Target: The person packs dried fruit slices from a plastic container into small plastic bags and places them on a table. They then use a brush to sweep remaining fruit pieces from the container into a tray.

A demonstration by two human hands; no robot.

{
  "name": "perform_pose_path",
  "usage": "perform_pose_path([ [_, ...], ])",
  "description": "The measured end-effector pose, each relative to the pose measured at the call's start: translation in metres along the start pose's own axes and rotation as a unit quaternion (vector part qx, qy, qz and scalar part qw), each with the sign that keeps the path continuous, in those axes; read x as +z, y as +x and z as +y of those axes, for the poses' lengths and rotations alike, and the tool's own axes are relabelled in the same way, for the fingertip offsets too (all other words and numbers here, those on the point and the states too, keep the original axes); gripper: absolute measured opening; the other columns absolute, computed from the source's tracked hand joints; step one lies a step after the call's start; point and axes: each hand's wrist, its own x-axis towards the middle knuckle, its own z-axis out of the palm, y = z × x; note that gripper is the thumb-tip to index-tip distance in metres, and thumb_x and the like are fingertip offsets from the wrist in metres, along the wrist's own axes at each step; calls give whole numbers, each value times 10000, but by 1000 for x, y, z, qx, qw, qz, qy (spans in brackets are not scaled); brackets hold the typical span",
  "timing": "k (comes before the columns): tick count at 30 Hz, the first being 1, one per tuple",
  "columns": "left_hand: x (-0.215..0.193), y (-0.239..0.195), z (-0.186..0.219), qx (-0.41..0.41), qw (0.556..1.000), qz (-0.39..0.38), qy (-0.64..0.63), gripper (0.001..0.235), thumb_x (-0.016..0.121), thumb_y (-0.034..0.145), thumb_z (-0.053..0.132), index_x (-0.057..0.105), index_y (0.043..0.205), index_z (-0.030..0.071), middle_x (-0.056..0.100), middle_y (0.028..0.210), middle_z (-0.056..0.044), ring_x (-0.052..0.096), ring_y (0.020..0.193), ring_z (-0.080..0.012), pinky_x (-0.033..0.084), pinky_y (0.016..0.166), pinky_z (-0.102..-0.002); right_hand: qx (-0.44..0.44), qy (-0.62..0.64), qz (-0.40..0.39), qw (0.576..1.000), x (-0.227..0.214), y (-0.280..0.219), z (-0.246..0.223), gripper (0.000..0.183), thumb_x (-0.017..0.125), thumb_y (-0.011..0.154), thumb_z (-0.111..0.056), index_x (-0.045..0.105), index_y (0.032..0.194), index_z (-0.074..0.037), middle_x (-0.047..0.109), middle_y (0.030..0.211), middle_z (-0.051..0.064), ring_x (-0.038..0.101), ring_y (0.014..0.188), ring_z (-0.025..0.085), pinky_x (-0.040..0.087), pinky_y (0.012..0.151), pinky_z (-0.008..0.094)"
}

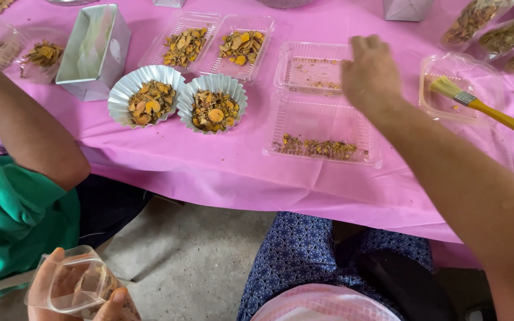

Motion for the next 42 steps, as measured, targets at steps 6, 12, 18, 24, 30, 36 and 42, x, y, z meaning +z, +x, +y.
perform_pose_path([
  [6,44,32,20,-48,998,22,-31,925,690,665,54,404,1543,-2,579,1272,-273,592,1216,-280,480,881,-296,-419,-127,84,895,64,-49,-68,324,690,898,-39,730,1220,-52,655,1353,160,618,1187,369,532,993,520],
  [12,51,31,16,-37,998,31,-31,915,709,660,70,416,1522,-17,604,1230,-289,587,1042,-239,467,803,-270,-409,-69,17,910,66,-85,-125,409,565,1003,-170,543,1377,-5,568,1354,256,600,1167,396,531,966,543],
  [18,32,34,-7,-13,998,47,-26,903,714,673,111,434,1521,-23,601,1187,-280,611,991,-241,488,776,-281,-120,-4,-40,992,4,-33,-65,155,524,1057,-191,635,1106,-95,528,1206,167,594,980,330,541,623,451],
  [24,31,35,0,-27,1000,-6,-12,959,716,638,-5,402,1545,-5,591,1252,-313,614,1080,-287,515,861,-327,90,-89,-41,991,-32,-32,24,414,473,1136,-279,438,1476,-45,465,1377,305,564,1099,459,603,799,572],
  [30,46,34,26,-30,999,-28,-2,968,729,638,15,393,1545,-9,591,1245,-293,597,1123,-286,499,866,-320,-23,-8,-167,986,-24,-104,-11,292,564,986,-361,675,1170,-163,488,1463,130,474,1331,330,379,1121,545],
  [36,36,32,22,-24,996,-89,-8,1066,748,576,-60,350,1563,-1,569,1322,-321,583,1221,-324,487,1034,-387,44,-9,-90,995,-37,-58,19,442,499,1093,-315,463,1480,-105,472,1431,257,601,862,352,523,613,456],
  [42,47,37,-8,195,978,-38,59,541,657,838,64,486,1335,194,491,1336,-336,621,963,-326,533,779,-356,213,82,-121,966,-18,-22,51,562,528,1085,-380,318,1466,-24,626,1053,224,613,878,368,494,715,522],
])
